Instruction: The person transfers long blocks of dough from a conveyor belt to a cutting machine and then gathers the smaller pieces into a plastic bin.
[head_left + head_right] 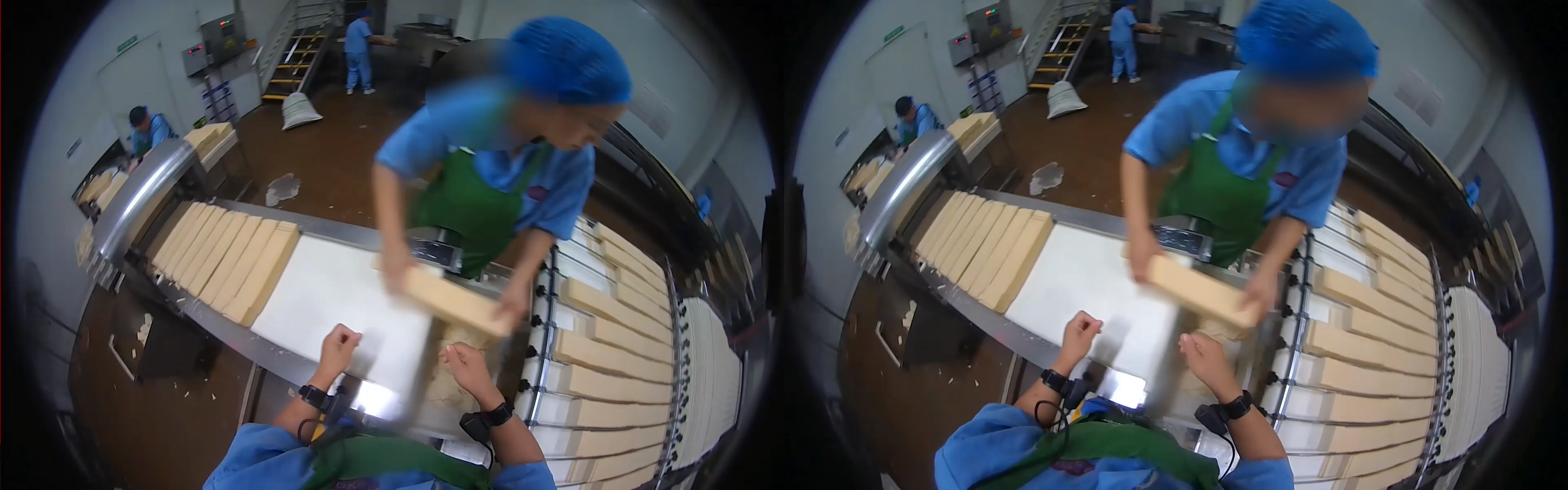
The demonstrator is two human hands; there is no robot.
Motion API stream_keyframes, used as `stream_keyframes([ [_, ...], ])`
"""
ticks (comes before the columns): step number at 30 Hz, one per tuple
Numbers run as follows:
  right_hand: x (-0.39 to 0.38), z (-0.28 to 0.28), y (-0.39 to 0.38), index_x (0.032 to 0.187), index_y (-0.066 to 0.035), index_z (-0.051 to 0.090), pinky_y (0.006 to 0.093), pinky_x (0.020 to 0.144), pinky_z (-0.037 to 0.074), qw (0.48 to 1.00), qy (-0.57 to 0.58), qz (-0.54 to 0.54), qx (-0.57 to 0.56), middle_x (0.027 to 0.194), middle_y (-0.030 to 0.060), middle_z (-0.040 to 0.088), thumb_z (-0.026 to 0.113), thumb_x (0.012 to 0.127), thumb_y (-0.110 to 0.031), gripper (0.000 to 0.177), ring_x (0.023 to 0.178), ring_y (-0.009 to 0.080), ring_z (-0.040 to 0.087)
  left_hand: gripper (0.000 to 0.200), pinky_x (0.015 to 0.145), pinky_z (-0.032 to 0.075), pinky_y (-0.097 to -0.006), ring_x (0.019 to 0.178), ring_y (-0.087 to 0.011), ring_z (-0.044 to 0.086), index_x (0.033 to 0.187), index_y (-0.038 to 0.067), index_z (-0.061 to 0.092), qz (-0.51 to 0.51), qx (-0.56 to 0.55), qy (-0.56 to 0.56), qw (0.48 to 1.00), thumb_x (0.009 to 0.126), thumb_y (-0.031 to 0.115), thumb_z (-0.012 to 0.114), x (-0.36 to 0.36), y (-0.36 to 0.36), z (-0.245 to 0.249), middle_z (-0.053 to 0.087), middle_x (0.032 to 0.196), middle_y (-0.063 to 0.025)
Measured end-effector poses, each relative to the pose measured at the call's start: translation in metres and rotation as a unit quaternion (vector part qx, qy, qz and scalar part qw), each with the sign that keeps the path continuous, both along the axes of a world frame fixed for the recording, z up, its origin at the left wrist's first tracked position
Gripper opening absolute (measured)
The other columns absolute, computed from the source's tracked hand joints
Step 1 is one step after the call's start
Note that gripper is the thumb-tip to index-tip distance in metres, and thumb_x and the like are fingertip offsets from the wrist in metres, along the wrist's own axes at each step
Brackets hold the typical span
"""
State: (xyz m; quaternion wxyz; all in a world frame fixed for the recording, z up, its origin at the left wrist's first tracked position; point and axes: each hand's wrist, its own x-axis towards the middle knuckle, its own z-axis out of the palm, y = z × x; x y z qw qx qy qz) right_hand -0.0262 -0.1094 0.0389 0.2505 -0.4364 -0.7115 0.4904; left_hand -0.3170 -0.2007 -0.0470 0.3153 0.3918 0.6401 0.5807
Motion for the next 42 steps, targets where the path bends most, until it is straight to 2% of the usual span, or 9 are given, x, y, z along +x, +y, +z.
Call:
stream_keyframes([
  [6,-0.124,-0.037,0.022,0.086,-0.001,0.068,0.0392,0.075,0.050,0.989,-0.075,0.100,0.083,0.084,0.0171,0.067,0.060,0.091,-0.024,0.025,0.081,0.0309,0.064,0.020,0.071,0.049,-0.0351,0.076,-0.0217,0.060,0.090,0.001,0.060,0.153,-0.152,0.119,0.969,0.089,0.020,0.067,-0.157,-0.057,-0.056,0.063,0.078,-0.0122],
  [8,-0.165,-0.061,0.033,0.086,-0.004,0.069,0.0417,0.079,0.050,0.976,-0.106,0.115,0.149,0.086,0.0183,0.066,0.063,0.088,-0.025,0.022,0.085,0.0338,0.063,0.044,0.090,0.045,-0.0469,0.104,-0.0374,0.056,0.113,0.000,0.057,0.265,-0.168,0.383,0.869,0.084,0.029,0.072,-0.194,-0.074,-0.078,0.058,0.108,-0.0251],
  [9,-0.185,-0.080,0.041,0.087,-0.005,0.069,0.0434,0.081,0.050,0.973,-0.127,0.111,0.156,0.089,0.0189,0.066,0.064,0.086,-0.025,0.021,0.087,0.0353,0.062,0.071,0.102,0.036,-0.0524,0.120,-0.0469,0.043,0.133,-0.001,0.044,0.257,-0.309,0.290,0.868,0.079,0.034,0.075,-0.204,-0.078,-0.064,0.042,0.130,-0.0316],
  [12,-0.245,-0.133,0.065,0.093,-0.007,0.069,0.0471,0.088,0.049,0.954,-0.208,0.110,0.185,0.101,0.0206,0.064,0.065,0.083,-0.028,0.024,0.095,0.0393,0.060,0.083,0.101,0.039,-0.0510,0.116,-0.0482,0.046,0.140,0.000,0.037,0.302,-0.369,0.381,0.793,0.077,0.040,0.076,-0.244,-0.081,-0.080,0.041,0.131,-0.0322],
  [18,-0.379,-0.148,0.079,0.125,-0.003,0.055,0.0506,0.101,0.040,0.908,-0.378,0.063,0.171,0.130,0.0204,0.050,0.065,0.082,-0.035,0.055,0.124,0.0388,0.043,0.095,0.096,0.044,-0.0467,0.110,-0.0429,0.051,0.145,0.003,0.034,0.199,-0.415,0.340,0.820,0.074,0.052,0.075,-0.279,-0.066,-0.064,0.042,0.134,-0.0279],
  [21,-0.444,-0.158,0.089,0.139,-0.004,0.044,0.0512,0.103,0.038,0.914,-0.357,0.017,0.191,0.142,0.0223,0.041,0.061,0.085,-0.043,0.068,0.129,0.0403,0.039,0.096,0.085,0.048,-0.0387,0.102,-0.0349,0.055,0.145,0.005,0.036,0.169,-0.477,0.390,0.769,0.074,0.059,0.070,-0.279,-0.058,-0.055,0.045,0.133,-0.0221],
  [29,-0.591,-0.137,0.129,0.153,-0.019,0.026,0.0516,0.106,0.037,0.920,-0.361,0.051,0.145,0.159,0.0222,0.011,0.050,0.090,-0.056,0.076,0.137,0.0439,0.031,0.092,0.077,0.047,-0.0394,0.092,-0.0329,0.054,0.138,-0.002,0.041,0.162,-0.443,0.421,0.775,0.073,0.054,0.072,-0.281,-0.057,-0.062,0.050,0.121,-0.0213],
  [36,-0.595,-0.130,0.116,0.142,-0.016,0.040,0.0511,0.096,0.046,0.919,-0.375,0.015,0.117,0.141,0.0222,0.033,0.056,0.085,-0.053,0.069,0.117,0.0466,0.047,0.090,0.080,0.047,-0.0418,0.094,-0.0351,0.054,0.138,-0.004,0.041,0.174,-0.412,0.450,0.773,0.073,0.049,0.073,-0.276,-0.055,-0.069,0.048,0.122,-0.0250],
  [42,-0.479,-0.107,0.119,0.138,-0.006,0.038,0.0524,0.095,0.046,0.922,-0.345,-0.159,0.071,0.136,0.0240,0.035,0.069,0.074,-0.041,0.080,0.117,0.0475,0.046,0.080,0.086,0.046,-0.0480,0.099,-0.0437,0.051,0.129,-0.003,0.042,0.105,-0.314,0.341,0.880,0.068,0.031,0.081,-0.241,-0.047,-0.034,0.046,0.113,-0.0265],
])
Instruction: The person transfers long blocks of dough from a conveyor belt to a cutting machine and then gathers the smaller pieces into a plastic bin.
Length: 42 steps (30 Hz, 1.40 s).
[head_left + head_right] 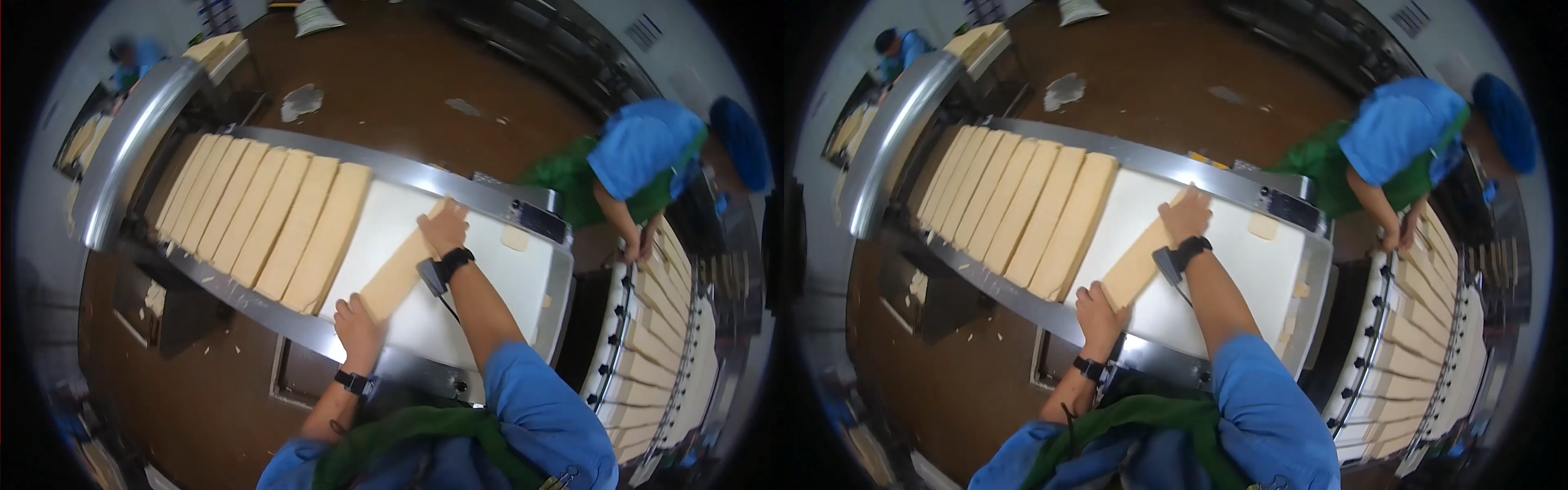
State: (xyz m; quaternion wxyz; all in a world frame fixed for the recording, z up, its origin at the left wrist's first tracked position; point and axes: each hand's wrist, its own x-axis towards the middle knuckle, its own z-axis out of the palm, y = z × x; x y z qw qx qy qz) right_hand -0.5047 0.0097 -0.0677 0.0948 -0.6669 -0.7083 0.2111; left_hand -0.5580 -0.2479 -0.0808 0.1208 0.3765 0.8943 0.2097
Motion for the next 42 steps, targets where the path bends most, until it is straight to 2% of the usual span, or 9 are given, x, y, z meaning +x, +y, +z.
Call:
stream_keyframes([
  [7,0.199,0.015,-0.005,0.141,0.004,0.035,0.0527,0.098,0.045,0.982,0.033,-0.183,0.037,0.154,0.0338,-0.001,0.075,0.071,-0.049,0.097,0.118,0.0523,0.051,0.082,0.083,0.051,-0.0516,0.099,-0.0468,0.056,0.131,0.002,0.037,-0.227,-0.030,-0.271,0.935,0.070,0.037,0.080,0.083,0.019,0.031,0.039,0.121,-0.0268],
  [10,0.256,0.007,-0.018,0.137,0.004,0.040,0.0447,0.107,0.038,0.980,-0.023,-0.193,0.050,0.142,0.0350,0.031,0.070,0.074,-0.050,0.088,0.136,0.0477,0.028,0.082,0.080,0.053,-0.0514,0.099,-0.0461,0.058,0.135,0.007,0.038,-0.258,-0.041,-0.129,0.957,0.070,0.038,0.077,0.125,0.030,0.042,0.040,0.122,-0.0269],
  [11,0.271,0.035,-0.033,0.134,0.003,0.040,0.0458,0.104,0.042,0.969,0.044,-0.240,0.030,0.137,0.0323,0.036,0.070,0.073,-0.046,0.084,0.130,0.0474,0.038,0.080,0.081,0.052,-0.0511,0.100,-0.0459,0.057,0.134,0.008,0.040,-0.269,-0.008,-0.104,0.957,0.069,0.036,0.078,0.139,0.031,0.047,0.039,0.123,-0.0266],
  [19,0.523,0.083,-0.162,0.138,-0.001,0.026,0.0520,0.096,0.046,0.842,0.152,-0.492,0.159,0.133,0.0313,0.034,0.069,0.076,-0.042,0.086,0.112,0.0499,0.052,0.075,0.087,0.050,-0.0480,0.106,-0.0452,0.054,0.132,0.013,0.050,-0.423,0.149,-0.078,0.890,0.065,0.023,0.081,0.293,0.031,0.095,0.036,0.131,-0.0239],
  [22,0.633,0.119,-0.251,0.136,0.002,0.033,0.0525,0.097,0.044,0.778,0.150,-0.586,0.172,0.129,0.0357,0.038,0.069,0.078,-0.044,0.083,0.112,0.0509,0.051,0.074,0.087,0.050,-0.0454,0.109,-0.0412,0.053,0.134,0.015,0.051,-0.561,0.256,-0.060,0.785,0.066,0.019,0.080,0.366,0.010,0.111,0.036,0.132,-0.0248],
  [26,0.754,0.126,-0.366,0.132,0.009,0.036,0.0443,0.050,0.058,0.722,0.182,-0.661,0.089,0.114,0.0286,0.059,0.061,0.083,-0.041,0.074,0.089,0.0366,0.068,0.052,0.070,0.054,-0.0356,0.088,-0.0277,0.063,0.126,0.018,0.060,-0.821,0.295,-0.167,0.459,0.075,0.010,0.071,0.447,-0.011,0.128,0.051,0.121,-0.0116],
  [33,0.870,0.093,-0.440,0.131,0.004,0.050,0.0516,0.108,0.029,0.843,0.010,-0.532,-0.081,0.134,0.0277,0.053,0.045,0.090,-0.050,0.068,0.128,0.0442,0.045,0.035,0.066,0.057,-0.0338,0.081,-0.0260,0.066,0.121,0.011,0.050,-0.967,0.174,-0.129,0.133,0.086,0.010,0.052,0.553,-0.059,0.114,0.053,0.103,-0.0120],
  [40,0.915,0.108,-0.415,0.135,-0.003,0.051,0.0522,0.112,0.018,0.828,-0.039,-0.541,-0.145,0.142,0.0232,0.048,0.034,0.092,-0.043,0.062,0.136,0.0442,0.033,0.026,0.068,0.055,-0.0410,0.083,-0.0336,0.066,0.113,0.006,0.050,-0.967,0.142,-0.157,0.141,0.091,0.018,0.050,0.597,-0.053,0.133,0.058,0.107,-0.0167],
  [42,0.921,0.111,-0.414,0.136,-0.002,0.049,0.0530,0.112,0.017,0.825,-0.022,-0.541,-0.160,0.143,0.0246,0.045,0.034,0.091,-0.043,0.062,0.136,0.0448,0.033,0.029,0.070,0.052,-0.0452,0.085,-0.0384,0.064,0.111,0.006,0.049,-0.942,-0.151,-0.187,0.236,0.096,0.030,0.047,0.607,-0.055,0.143,0.062,0.097,-0.0220],
])
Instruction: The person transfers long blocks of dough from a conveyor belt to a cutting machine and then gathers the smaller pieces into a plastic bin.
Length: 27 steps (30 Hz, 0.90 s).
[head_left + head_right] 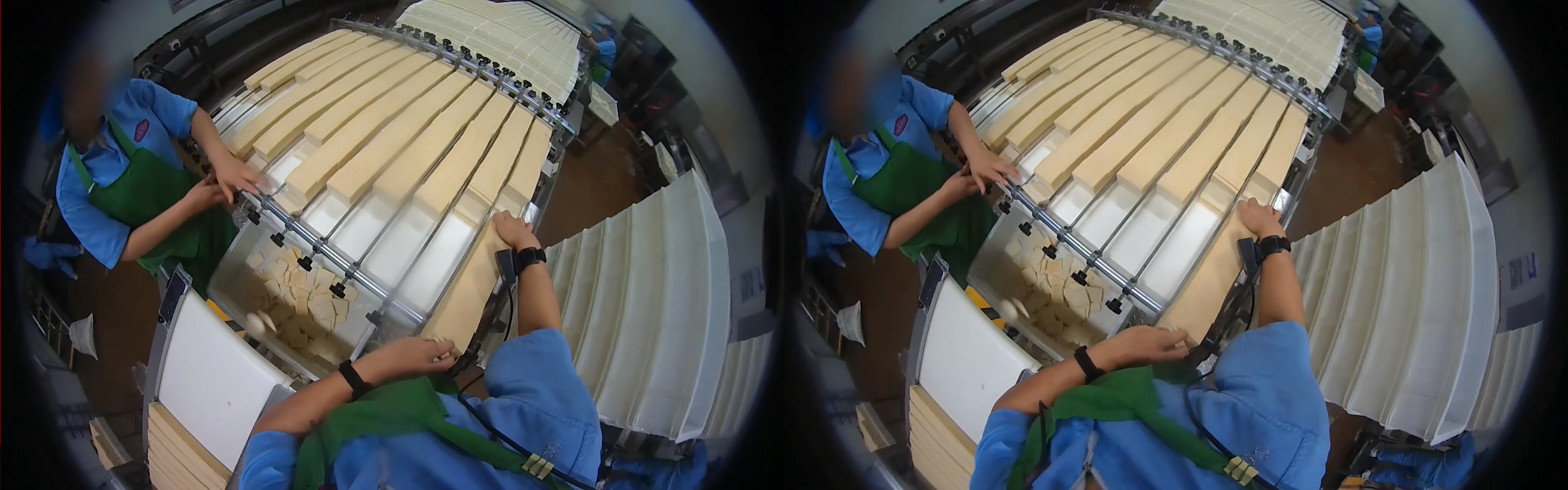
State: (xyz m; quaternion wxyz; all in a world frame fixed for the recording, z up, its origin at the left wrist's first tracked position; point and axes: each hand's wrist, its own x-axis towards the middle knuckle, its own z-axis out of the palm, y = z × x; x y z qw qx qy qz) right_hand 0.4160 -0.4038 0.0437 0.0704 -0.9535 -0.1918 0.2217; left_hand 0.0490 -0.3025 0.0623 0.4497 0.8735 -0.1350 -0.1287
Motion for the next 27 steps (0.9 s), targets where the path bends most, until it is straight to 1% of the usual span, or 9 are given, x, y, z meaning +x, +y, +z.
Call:
stream_keyframes([
  [4,0.007,-0.004,0.001,0.139,-0.002,0.044,0.0524,0.113,0.019,0.999,-0.026,-0.035,0.019,0.147,0.0286,0.038,0.032,0.091,-0.040,0.063,0.136,0.0439,0.037,0.040,0.074,0.050,-0.0472,0.088,-0.0407,0.062,0.119,0.006,0.049,-0.017,0.000,0.068,0.998,0.098,0.040,0.044,0.023,0.003,0.005,0.062,0.088,-0.0255],
  [7,0.027,-0.017,-0.003,0.142,-0.001,0.039,0.0554,0.112,0.020,0.996,-0.074,-0.032,0.034,0.145,0.0266,0.042,0.037,0.091,-0.038,0.063,0.135,0.0435,0.038,0.043,0.078,0.050,-0.0464,0.090,-0.0401,0.063,0.129,0.008,0.046,-0.047,0.057,-0.006,0.997,0.098,0.038,0.043,0.039,0.005,-0.005,0.064,0.095,-0.0236],
  [10,0.021,-0.009,-0.004,0.144,-0.002,0.038,0.0579,0.111,0.021,0.988,-0.147,-0.022,0.029,0.147,0.0250,0.039,0.044,0.091,-0.037,0.064,0.136,0.0437,0.035,0.045,0.076,0.051,-0.0480,0.090,-0.0399,0.064,0.137,0.010,0.042,-0.021,0.027,-0.071,0.997,0.099,0.033,0.043,0.063,0.003,-0.028,0.065,0.106,-0.0214],
  [14,0.008,-0.031,-0.010,0.144,-0.004,0.039,0.0602,0.112,0.020,0.964,-0.251,0.003,0.093,0.151,0.0235,0.032,0.050,0.091,-0.041,0.065,0.140,0.0424,0.027,0.036,0.077,0.053,-0.0454,0.089,-0.0361,0.066,0.131,0.009,0.045,-0.037,0.122,-0.085,0.988,0.097,0.021,0.043,0.090,-0.003,-0.028,0.050,0.138,-0.0144],
  [18,-0.001,-0.036,-0.007,0.149,-0.005,0.030,0.0603,0.115,0.010,0.979,-0.172,-0.022,0.111,0.157,0.0240,0.019,0.047,0.094,-0.048,0.072,0.146,0.0435,0.013,0.029,0.078,0.055,-0.0421,0.090,-0.0318,0.067,0.123,0.009,0.048,-0.037,0.186,-0.029,0.981,0.094,0.013,0.046,0.096,-0.006,-0.034,0.036,0.152,-0.0087],
  [20,-0.002,-0.032,-0.005,0.150,-0.005,0.027,0.0613,0.115,0.009,0.980,-0.164,-0.023,0.108,0.158,0.0239,0.015,0.046,0.095,-0.049,0.073,0.146,0.0447,0.009,0.030,0.075,0.055,-0.0408,0.091,-0.0330,0.066,0.122,0.008,0.049,-0.002,0.062,-0.081,0.995,0.092,0.010,0.050,0.076,0.007,-0.029,0.038,0.151,-0.0081],
  [21,-0.008,-0.028,-0.003,0.150,-0.005,0.027,0.0615,0.114,0.008,0.980,-0.160,-0.028,0.113,0.158,0.0239,0.015,0.046,0.095,-0.049,0.074,0.146,0.0451,0.009,0.033,0.075,0.056,-0.0389,0.093,-0.0332,0.066,0.122,0.008,0.049,0.024,0.056,-0.208,0.976,0.089,0.008,0.054,0.065,0.014,-0.042,0.037,0.151,-0.0080],
  [22,-0.015,-0.024,0.001,0.150,-0.005,0.027,0.0617,0.114,0.008,0.980,-0.155,-0.034,0.119,0.158,0.0240,0.016,0.045,0.095,-0.050,0.074,0.146,0.0454,0.008,0.033,0.077,0.056,-0.0375,0.098,-0.0330,0.065,0.120,0.009,0.053,0.034,0.066,-0.130,0.989,0.088,0.007,0.057,0.050,0.029,0.002,0.047,0.144,-0.0087],
  [27,-0.064,-0.018,0.029,0.132,-0.003,0.052,0.0585,0.109,0.020,0.948,-0.228,0.076,0.210,0.144,0.0246,0.040,0.061,0.088,-0.040,0.058,0.137,0.0453,0.028,0.028,0.082,0.056,-0.0355,0.098,-0.0309,0.067,0.115,0.007,0.062,0.386,0.031,-0.231,0.893,0.087,0.005,0.064,-0.062,0.087,-0.012,0.065,0.119,-0.0136],
])
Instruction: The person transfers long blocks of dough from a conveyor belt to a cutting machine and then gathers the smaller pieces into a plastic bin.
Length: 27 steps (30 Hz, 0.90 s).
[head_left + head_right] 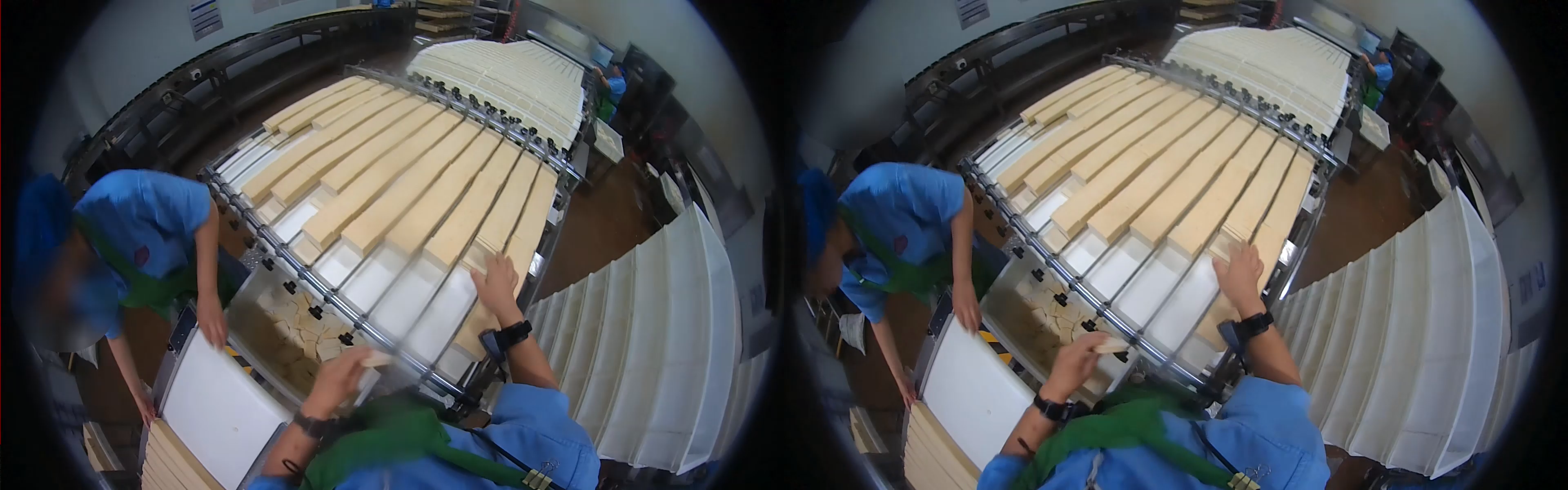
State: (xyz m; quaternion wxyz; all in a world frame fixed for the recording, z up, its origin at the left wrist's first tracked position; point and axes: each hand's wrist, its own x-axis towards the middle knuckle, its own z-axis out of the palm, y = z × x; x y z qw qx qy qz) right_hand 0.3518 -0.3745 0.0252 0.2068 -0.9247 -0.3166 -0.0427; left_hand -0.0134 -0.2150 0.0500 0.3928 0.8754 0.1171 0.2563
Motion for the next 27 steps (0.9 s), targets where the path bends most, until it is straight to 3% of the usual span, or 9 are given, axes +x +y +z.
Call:
stream_keyframes([
  [5,-0.069,0.016,0.060,0.121,-0.005,0.060,0.0537,0.106,0.026,0.988,-0.032,0.147,0.045,0.131,0.0197,0.053,0.064,0.086,-0.034,0.046,0.128,0.0414,0.041,0.032,0.079,0.056,-0.0342,0.092,-0.0275,0.068,0.117,0.004,0.060,0.241,-0.097,0.018,0.965,0.085,-0.001,0.064,-0.091,0.019,-0.012,0.061,0.123,-0.0154],
  [7,-0.102,0.035,0.085,0.114,-0.006,0.063,0.0515,0.102,0.030,0.961,0.083,0.258,0.054,0.118,0.0151,0.060,0.066,0.085,-0.029,0.038,0.118,0.0345,0.050,0.032,0.077,0.056,-0.0336,0.090,-0.0259,0.068,0.117,0.004,0.059,0.310,-0.150,0.020,0.939,0.086,-0.002,0.063,-0.125,0.015,-0.014,0.061,0.122,-0.0156],
  [8,-0.116,0.027,0.098,0.103,-0.006,0.066,0.0466,0.093,0.039,0.944,0.037,0.309,0.112,0.101,0.0130,0.066,0.068,0.084,-0.027,0.028,0.101,0.0308,0.060,0.033,0.075,0.055,-0.0332,0.088,-0.0248,0.068,0.118,0.003,0.058,0.328,-0.150,0.023,0.933,0.086,-0.002,0.064,-0.145,0.015,-0.021,0.061,0.119,-0.0153],
  [9,-0.131,0.028,0.109,0.103,-0.006,0.066,0.0466,0.093,0.039,0.935,0.041,0.335,0.107,0.101,0.0130,0.066,0.068,0.084,-0.027,0.028,0.101,0.0308,0.060,0.033,0.073,0.055,-0.0329,0.085,-0.0236,0.068,0.118,0.003,0.058,0.348,-0.152,0.026,0.925,0.086,-0.002,0.064,-0.164,0.014,-0.030,0.060,0.117,-0.0149],
  [12,-0.193,0.038,0.141,0.085,-0.002,0.067,0.0401,0.071,0.050,0.884,0.160,0.432,0.075,0.083,0.0176,0.066,0.069,0.084,-0.022,0.019,0.077,0.0357,0.063,0.020,0.070,0.053,-0.0313,0.080,-0.0242,0.065,0.107,0.001,0.062,0.428,-0.121,0.000,0.895,0.087,0.000,0.062,-0.213,0.008,-0.058,0.062,0.098,-0.0145],
  [19,-0.351,0.028,0.189,0.088,-0.001,0.066,0.0375,0.074,0.051,0.747,0.242,0.618,-0.019,0.088,0.0163,0.068,0.066,0.087,-0.018,0.017,0.083,0.0331,0.066,0.011,0.069,0.049,-0.0315,0.077,-0.0251,0.063,0.098,0.000,0.065,0.634,-0.104,-0.073,0.762,0.091,0.006,0.059,-0.313,-0.027,-0.085,0.062,0.085,-0.0147],
  [23,-0.441,0.026,0.200,0.089,-0.001,0.067,0.0368,0.074,0.051,0.661,0.239,0.708,-0.063,0.089,0.0161,0.068,0.066,0.087,-0.016,0.015,0.082,0.0314,0.066,0.013,0.066,0.050,-0.0267,0.076,-0.0164,0.063,0.101,0.000,0.065,0.721,-0.096,-0.109,0.678,0.093,0.006,0.057,-0.385,-0.037,-0.082,0.065,0.089,-0.0103],
  [26,-0.512,0.029,0.207,0.091,0.000,0.066,0.0388,0.077,0.050,0.602,0.298,0.734,-0.104,0.091,0.0171,0.068,0.064,0.088,-0.017,0.017,0.085,0.0334,0.065,0.025,0.075,0.050,-0.0377,0.087,-0.0311,0.061,0.111,0.000,0.061,0.800,-0.083,-0.121,0.582,0.091,0.014,0.062,-0.451,-0.049,-0.092,0.062,0.099,-0.0174],
  [27,-0.533,0.025,0.212,0.091,0.000,0.066,0.0394,0.078,0.050,0.567,0.290,0.765,-0.098,0.092,0.0177,0.068,0.064,0.088,-0.017,0.018,0.087,0.0341,0.065,0.038,0.082,0.048,-0.0412,0.096,-0.0348,0.058,0.119,-0.001,0.055,0.856,-0.021,-0.010,0.517,0.089,0.019,0.066,-0.476,-0.054,-0.107,0.059,0.107,-0.0206],
])
